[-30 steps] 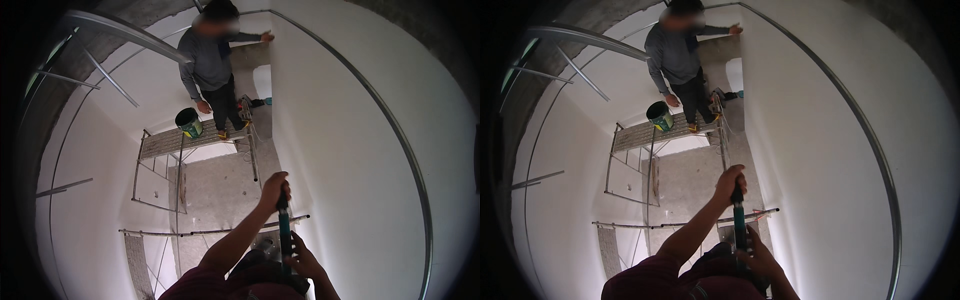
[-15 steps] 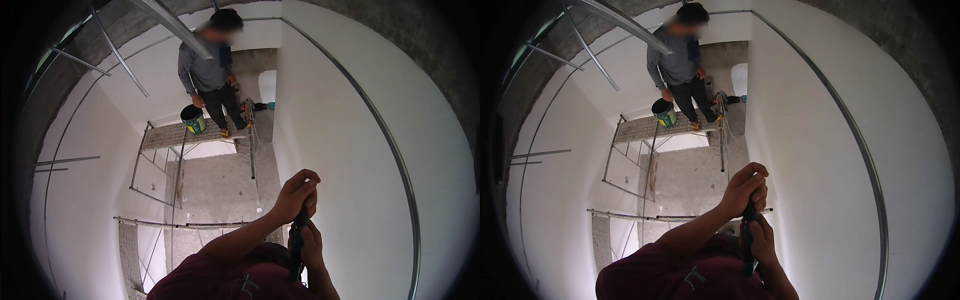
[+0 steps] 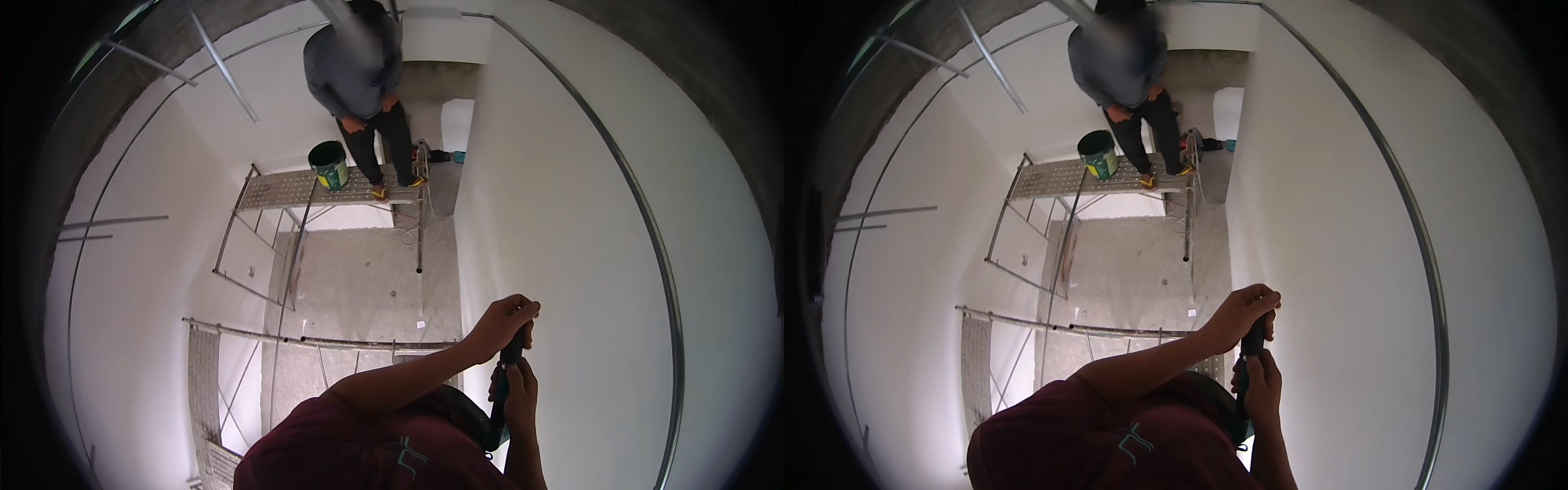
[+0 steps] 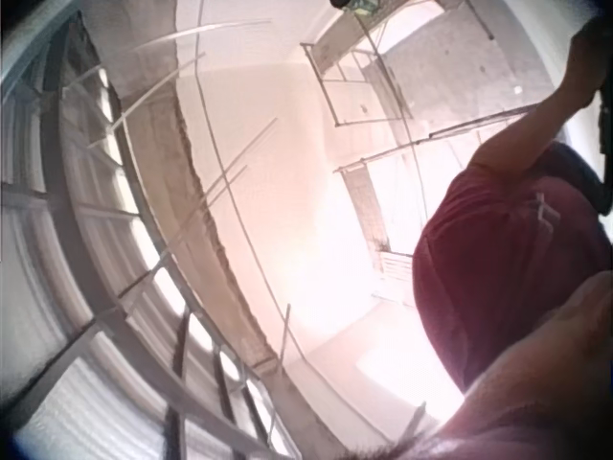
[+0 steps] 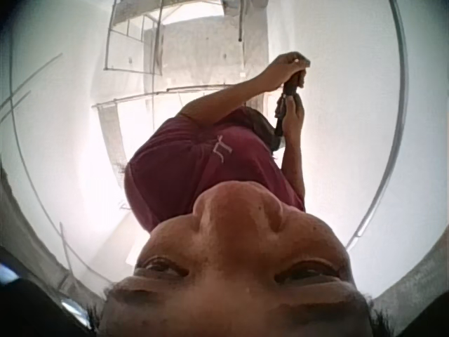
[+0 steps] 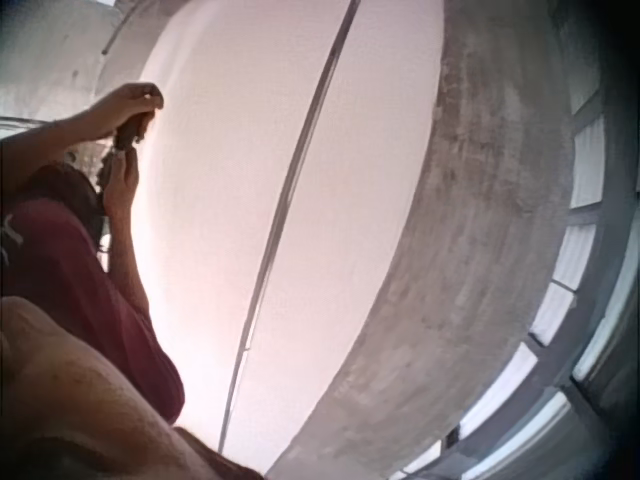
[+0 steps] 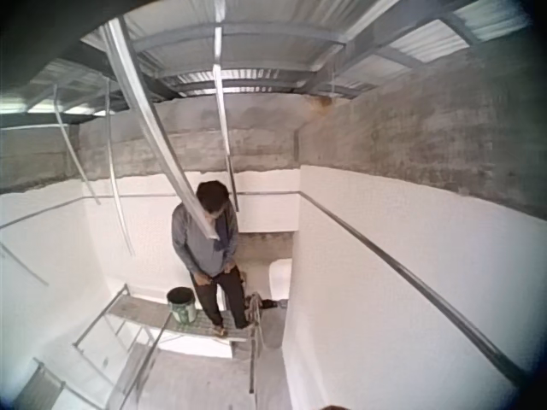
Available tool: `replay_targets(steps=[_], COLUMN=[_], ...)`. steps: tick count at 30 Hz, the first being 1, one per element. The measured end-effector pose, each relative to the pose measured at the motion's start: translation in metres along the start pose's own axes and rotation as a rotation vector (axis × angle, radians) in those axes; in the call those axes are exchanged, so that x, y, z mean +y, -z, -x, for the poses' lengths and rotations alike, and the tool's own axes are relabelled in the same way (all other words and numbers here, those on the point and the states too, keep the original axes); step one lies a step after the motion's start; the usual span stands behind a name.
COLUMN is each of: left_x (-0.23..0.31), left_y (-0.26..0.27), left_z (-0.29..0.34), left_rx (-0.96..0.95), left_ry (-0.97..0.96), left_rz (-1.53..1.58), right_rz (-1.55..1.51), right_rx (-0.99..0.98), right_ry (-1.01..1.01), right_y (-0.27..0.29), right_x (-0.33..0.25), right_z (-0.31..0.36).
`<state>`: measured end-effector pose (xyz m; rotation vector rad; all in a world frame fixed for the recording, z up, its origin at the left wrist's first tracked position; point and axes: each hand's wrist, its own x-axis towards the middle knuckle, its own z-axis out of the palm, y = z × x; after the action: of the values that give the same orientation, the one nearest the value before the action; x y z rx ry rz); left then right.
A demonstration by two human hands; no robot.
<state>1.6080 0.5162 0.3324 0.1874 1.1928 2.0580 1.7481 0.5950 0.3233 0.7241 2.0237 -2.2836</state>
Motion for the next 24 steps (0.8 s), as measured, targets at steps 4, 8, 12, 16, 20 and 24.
replay_targets(steps=[4, 8, 12, 16, 20, 24], left_x=[-0.008, -0.028, -0.138, -0.275, -0.247, -0.284], left_y=[0.008, 0.036, 0.173, 0.369, 0.313, 0.307], left_z=[0.001, -0.008, 0.002, 0.147, 0.162, 0.179], left_rx=[-0.147, -0.186, 0.109, -0.395, -0.511, -0.172], left_ry=[-0.023, -0.137, 0.073, 1.11, 0.658, 0.323], left_rz=[0.118, 0.121, -0.61, -1.184, -1.251, -0.86], right_rz=[-0.106, 0.078, 0.429, 0.624, 0.867, 0.793], right_rx=[-0.092, -0.1, -0.037, 0.034, 0.2, 0.088], right_ry=[-0.081, -0.133, -0.132, -0.177, -0.334, -0.589], right_y=[0.001, 0.015, 0.045, 0.096, 0.201, 0.181], right_x=[-0.006, 0.0, 0.04, 0.144, 0.275, 0.28], right_z=[0.008, -0.006, -0.03, -0.045, -0.028, 0.008])
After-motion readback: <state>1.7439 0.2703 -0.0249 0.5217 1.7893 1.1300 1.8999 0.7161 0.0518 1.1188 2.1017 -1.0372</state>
